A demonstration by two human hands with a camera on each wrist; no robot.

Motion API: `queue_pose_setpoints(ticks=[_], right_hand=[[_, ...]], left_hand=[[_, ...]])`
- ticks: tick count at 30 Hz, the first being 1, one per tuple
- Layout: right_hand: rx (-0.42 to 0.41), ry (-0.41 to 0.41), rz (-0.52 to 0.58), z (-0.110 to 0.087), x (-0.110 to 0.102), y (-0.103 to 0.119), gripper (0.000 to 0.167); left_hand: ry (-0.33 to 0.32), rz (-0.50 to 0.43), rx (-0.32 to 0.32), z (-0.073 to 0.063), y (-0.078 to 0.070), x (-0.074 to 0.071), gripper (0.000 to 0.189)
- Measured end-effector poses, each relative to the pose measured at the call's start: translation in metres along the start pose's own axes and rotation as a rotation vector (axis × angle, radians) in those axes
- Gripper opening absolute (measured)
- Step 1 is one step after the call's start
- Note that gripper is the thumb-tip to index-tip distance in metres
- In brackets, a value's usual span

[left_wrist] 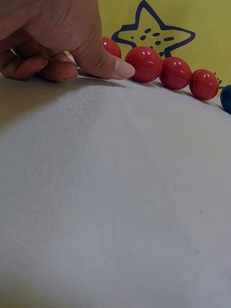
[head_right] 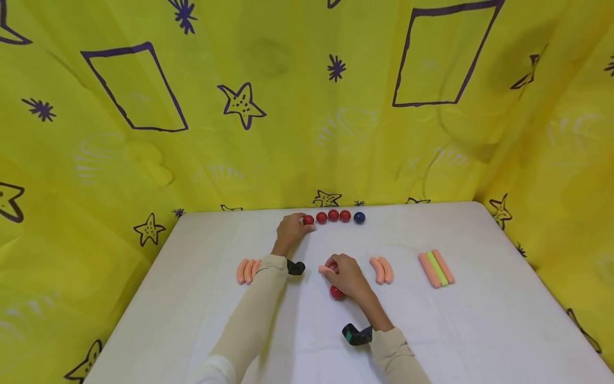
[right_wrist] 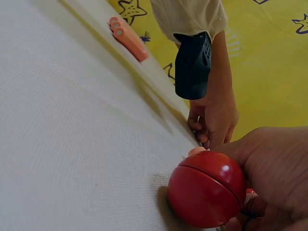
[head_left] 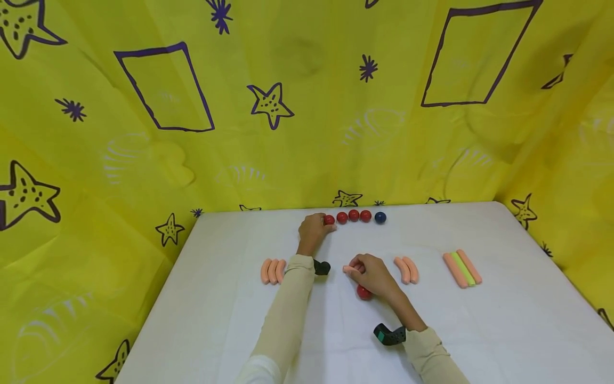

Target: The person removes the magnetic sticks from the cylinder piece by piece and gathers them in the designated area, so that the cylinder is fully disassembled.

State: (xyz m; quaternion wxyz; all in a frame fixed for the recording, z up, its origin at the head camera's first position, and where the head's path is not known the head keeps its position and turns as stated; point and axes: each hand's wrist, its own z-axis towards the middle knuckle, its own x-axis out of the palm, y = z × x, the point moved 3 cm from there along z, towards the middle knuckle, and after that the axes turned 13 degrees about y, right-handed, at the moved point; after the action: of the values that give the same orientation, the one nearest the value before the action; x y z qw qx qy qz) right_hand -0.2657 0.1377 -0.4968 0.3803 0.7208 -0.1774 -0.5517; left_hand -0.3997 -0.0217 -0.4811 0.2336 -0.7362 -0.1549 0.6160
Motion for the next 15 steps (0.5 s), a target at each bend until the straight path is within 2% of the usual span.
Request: queue_pose_setpoints(ticks=[8, 15], right_hand=[[0.021, 0.009, 0.011, -0.0014, 0.0031, -0.0004, 0.02], [0.024, 0.0, -0.006, 0.0011, 0.0017, -0.0009, 0.022]], left_hand=[[-0.005, 0.0, 0.014, -0.0013, 0.0057, 0.0038, 0.049], [0.004, -0.008, 0.004, 0.0035, 0.0095, 0.0035, 0.054]])
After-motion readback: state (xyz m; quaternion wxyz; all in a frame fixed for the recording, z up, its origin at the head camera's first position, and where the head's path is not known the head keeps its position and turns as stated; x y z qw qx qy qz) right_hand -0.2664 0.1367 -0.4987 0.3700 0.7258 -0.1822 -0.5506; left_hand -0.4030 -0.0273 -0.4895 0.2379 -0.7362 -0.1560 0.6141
